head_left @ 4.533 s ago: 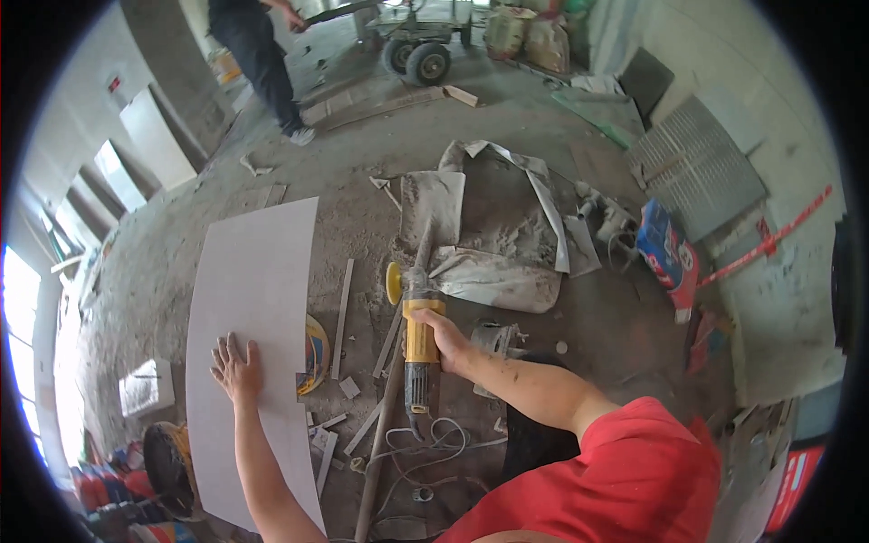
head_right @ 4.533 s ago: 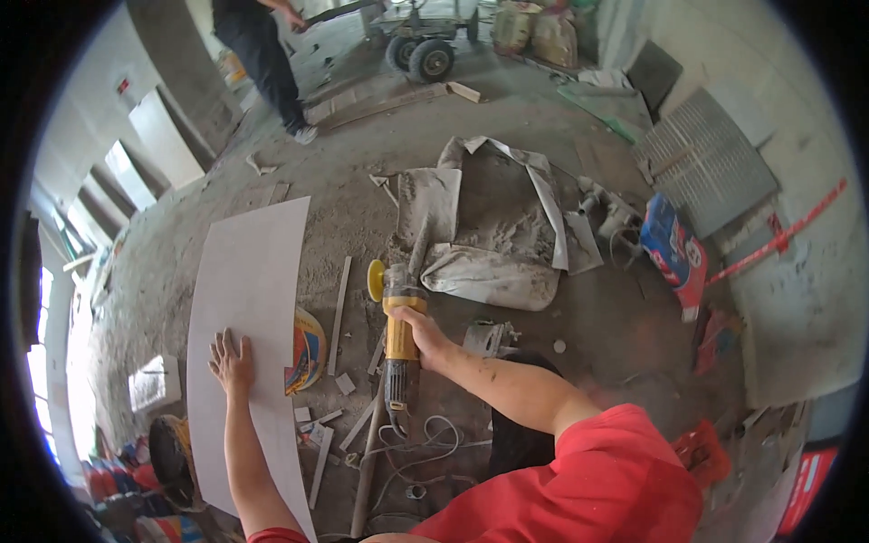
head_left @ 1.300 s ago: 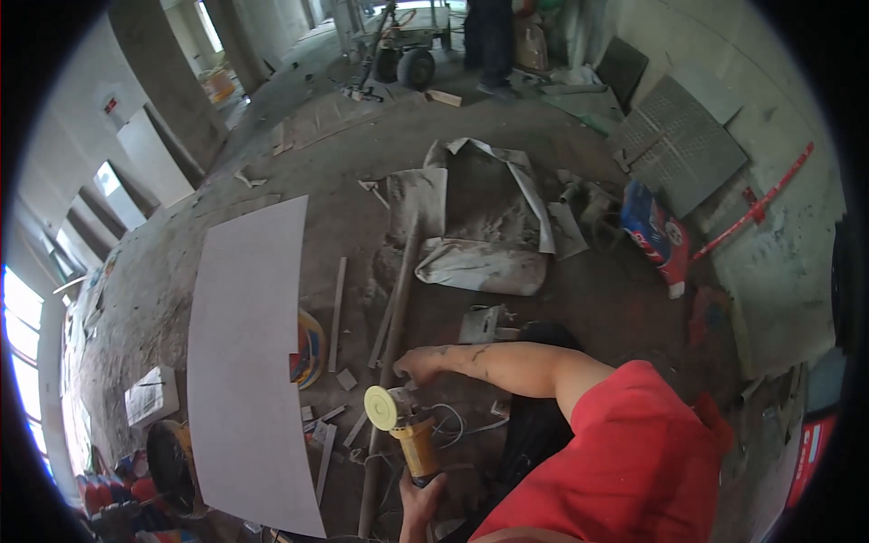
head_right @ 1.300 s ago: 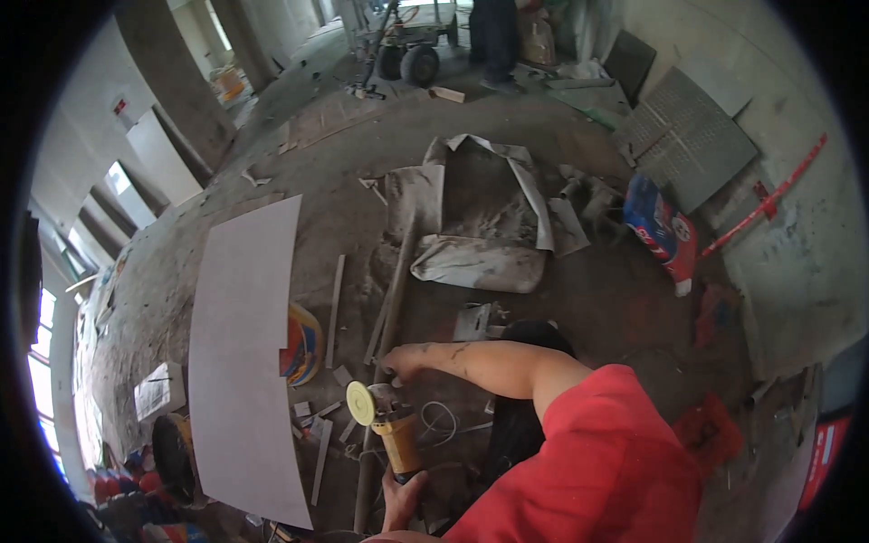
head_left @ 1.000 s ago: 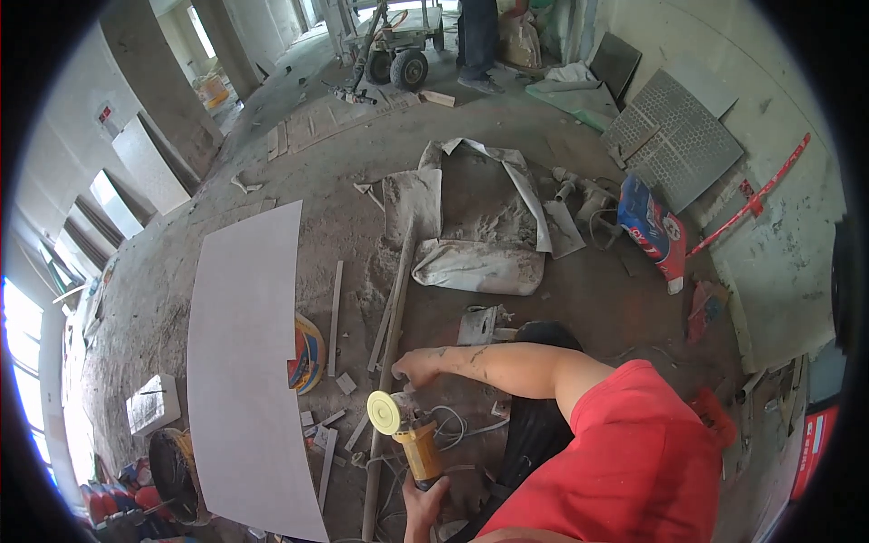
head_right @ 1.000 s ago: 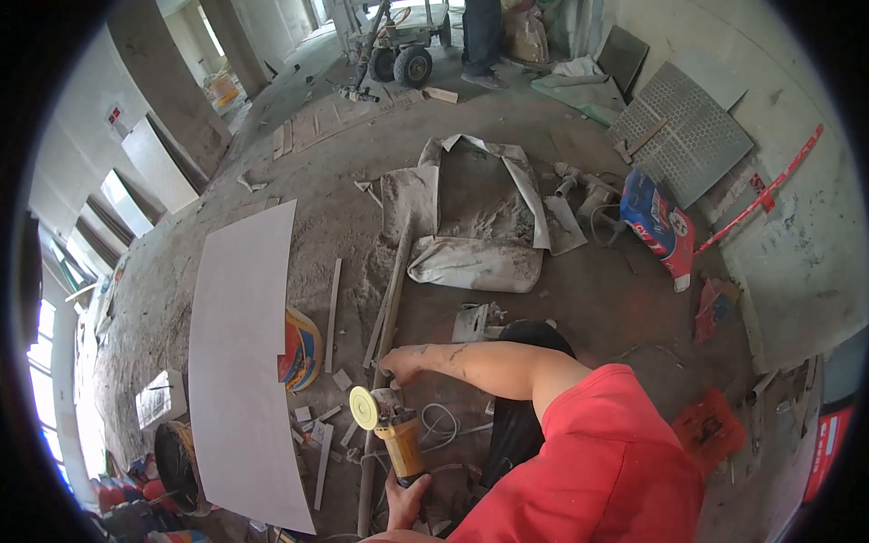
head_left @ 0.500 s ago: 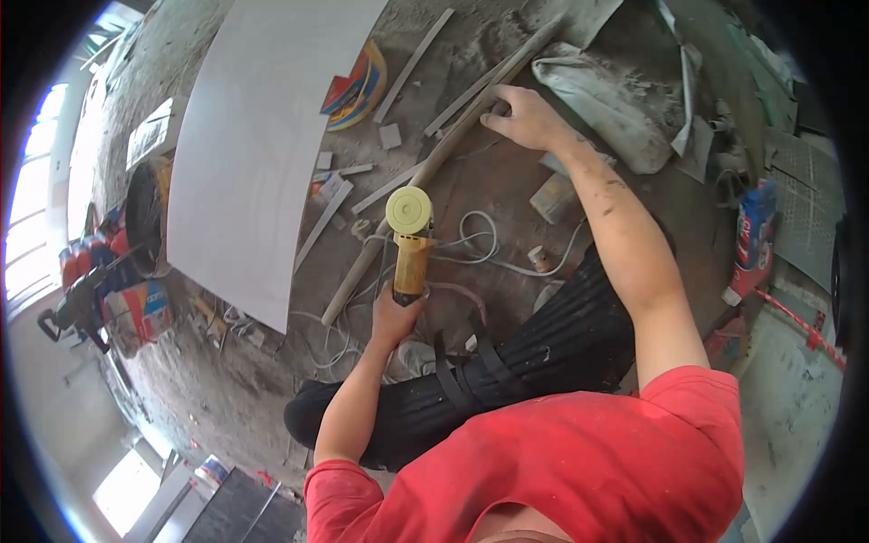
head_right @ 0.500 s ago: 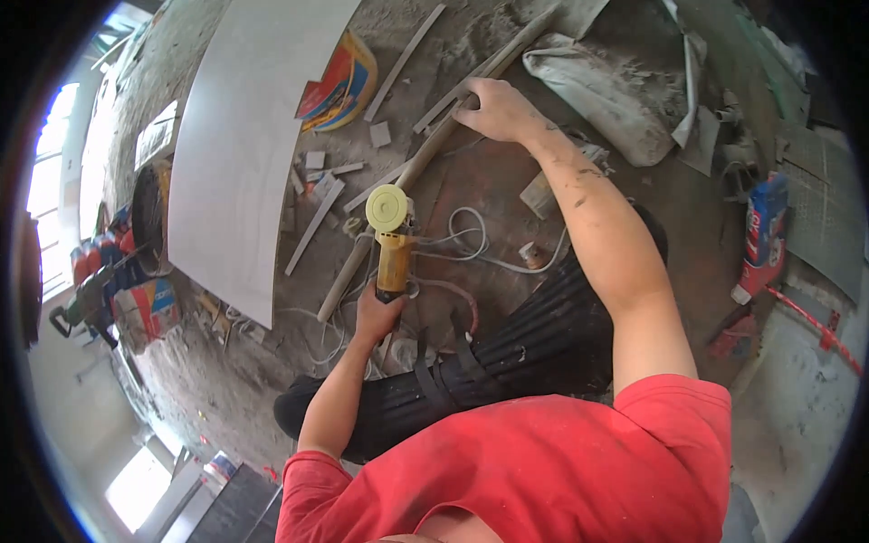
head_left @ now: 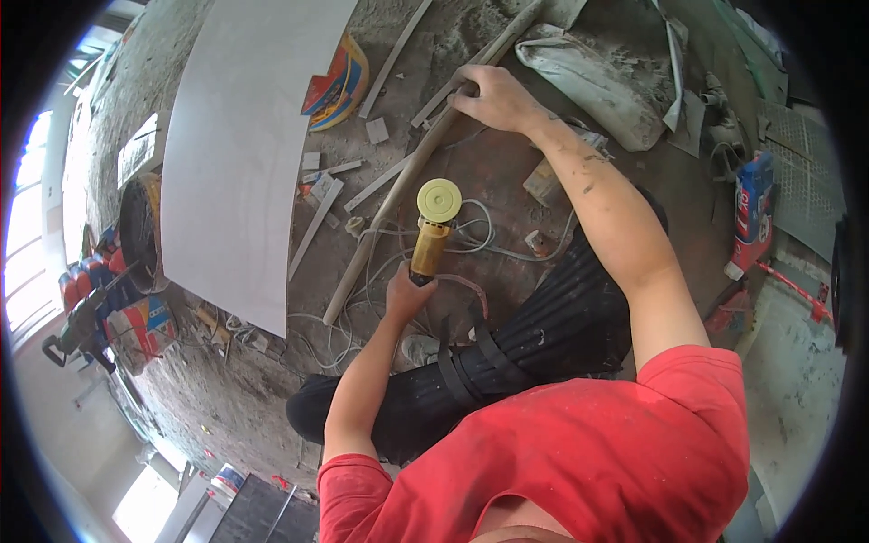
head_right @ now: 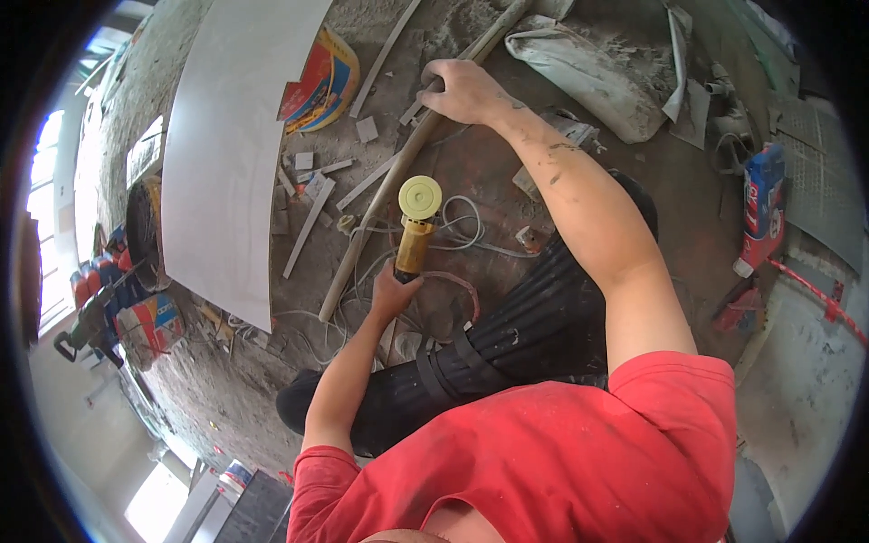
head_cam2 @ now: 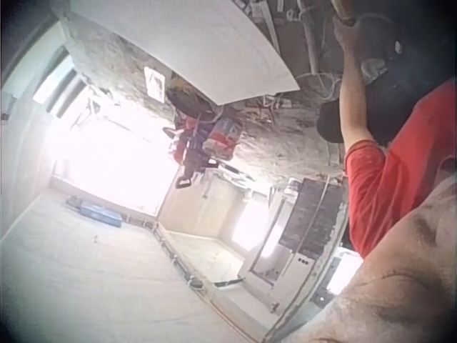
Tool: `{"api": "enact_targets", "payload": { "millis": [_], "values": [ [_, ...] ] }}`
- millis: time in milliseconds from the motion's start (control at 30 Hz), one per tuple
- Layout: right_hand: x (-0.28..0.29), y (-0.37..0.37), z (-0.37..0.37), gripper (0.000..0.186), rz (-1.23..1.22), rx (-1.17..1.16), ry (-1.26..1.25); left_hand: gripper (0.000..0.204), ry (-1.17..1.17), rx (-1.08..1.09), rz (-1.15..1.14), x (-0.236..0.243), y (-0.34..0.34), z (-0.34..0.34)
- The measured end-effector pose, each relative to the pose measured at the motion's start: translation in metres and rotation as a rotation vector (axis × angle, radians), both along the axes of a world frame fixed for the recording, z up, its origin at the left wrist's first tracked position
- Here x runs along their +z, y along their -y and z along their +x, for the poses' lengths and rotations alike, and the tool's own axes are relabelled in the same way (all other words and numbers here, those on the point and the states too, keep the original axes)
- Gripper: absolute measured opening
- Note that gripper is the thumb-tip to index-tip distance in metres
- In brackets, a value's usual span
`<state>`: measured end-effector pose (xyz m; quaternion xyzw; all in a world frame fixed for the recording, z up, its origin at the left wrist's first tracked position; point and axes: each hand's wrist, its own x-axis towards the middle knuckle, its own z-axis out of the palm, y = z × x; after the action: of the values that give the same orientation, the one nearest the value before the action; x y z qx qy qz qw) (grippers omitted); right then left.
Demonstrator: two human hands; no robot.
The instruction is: Cutting a large ceramic tile and grinding the edge using power tools.
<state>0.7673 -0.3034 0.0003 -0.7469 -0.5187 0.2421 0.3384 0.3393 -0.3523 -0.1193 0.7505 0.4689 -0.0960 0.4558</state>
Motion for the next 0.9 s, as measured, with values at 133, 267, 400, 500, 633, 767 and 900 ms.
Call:
{"api": "enact_targets", "payload": {
  "millis": [133, 267, 400, 500, 633, 767, 900],
  "values": [
    [-0.001, 0.001, 0.007, 0.042, 0.016, -0.011, -0.001, 0.064, 0.077, 0.086, -0.005, -0.018, 0.019, 0.037],
    [0.003, 0.008, 0.016, 0.041, 0.028, -0.038, -0.031, 0.064, 0.157, 0.216, -0.011, -0.035, 0.047, 0.068],
    [0.022, 0.025, 0.023, 0.039, -0.012, -0.060, -0.039, 0.063, 0.167, 0.296, 0.042, -0.051, 0.069, 0.089],
    [0.017, 0.034, 0.028, 0.040, 0.007, -0.065, 0.018, 0.060, 0.257, 0.308, 0.082, -0.075, 0.077, 0.092],
    [0.030, 0.042, 0.027, 0.041, -0.063, -0.060, -0.056, 0.061, 0.231, 0.217, 0.276, -0.096, 0.081, 0.082],
    [0.037, 0.044, 0.029, 0.041, -0.025, -0.064, -0.045, 0.063, 0.177, 0.175, 0.248, -0.096, 0.076, 0.084],
    [0.030, 0.042, 0.025, 0.042, 0.019, -0.062, 0.028, 0.067, 0.130, 0.182, 0.200, -0.084, 0.079, 0.085]
  ]
}}
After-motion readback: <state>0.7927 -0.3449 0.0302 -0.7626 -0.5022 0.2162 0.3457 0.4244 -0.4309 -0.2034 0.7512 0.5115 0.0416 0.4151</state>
